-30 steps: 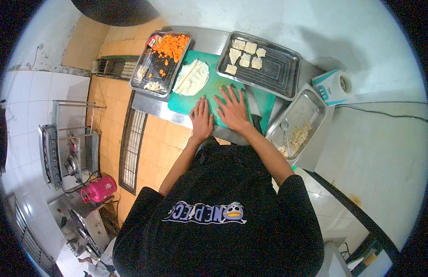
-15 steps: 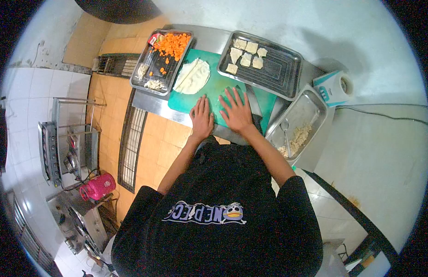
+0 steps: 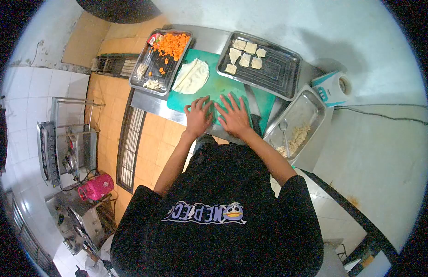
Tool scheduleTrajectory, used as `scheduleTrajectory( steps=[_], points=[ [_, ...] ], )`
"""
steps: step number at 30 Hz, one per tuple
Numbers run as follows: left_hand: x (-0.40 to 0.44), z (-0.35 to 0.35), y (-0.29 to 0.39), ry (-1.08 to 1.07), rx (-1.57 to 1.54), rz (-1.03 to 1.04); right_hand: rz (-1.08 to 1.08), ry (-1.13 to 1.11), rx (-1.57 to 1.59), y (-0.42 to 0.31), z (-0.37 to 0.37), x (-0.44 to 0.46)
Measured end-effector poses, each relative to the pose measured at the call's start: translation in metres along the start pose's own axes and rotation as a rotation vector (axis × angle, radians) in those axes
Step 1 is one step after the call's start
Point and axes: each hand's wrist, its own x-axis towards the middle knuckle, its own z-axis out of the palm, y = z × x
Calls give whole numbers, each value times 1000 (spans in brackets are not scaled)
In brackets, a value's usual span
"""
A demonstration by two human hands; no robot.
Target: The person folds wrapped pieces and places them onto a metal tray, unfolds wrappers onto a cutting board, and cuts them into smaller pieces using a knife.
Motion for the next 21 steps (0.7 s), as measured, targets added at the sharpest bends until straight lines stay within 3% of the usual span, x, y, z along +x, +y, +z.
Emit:
scheduleTrajectory(
  steps=[11, 16, 21],
  points=[
    [0, -2, -11, -19, -15, -94, -101, -139, -57, -4, -3, -3],
    [-9, 5, 7, -53, 118, 100, -11, -32, 18, 13, -6, -8],
    [-1, 16, 11, -44, 94, 153, -24, 80, 182, 23, 0, -5]
  ],
)
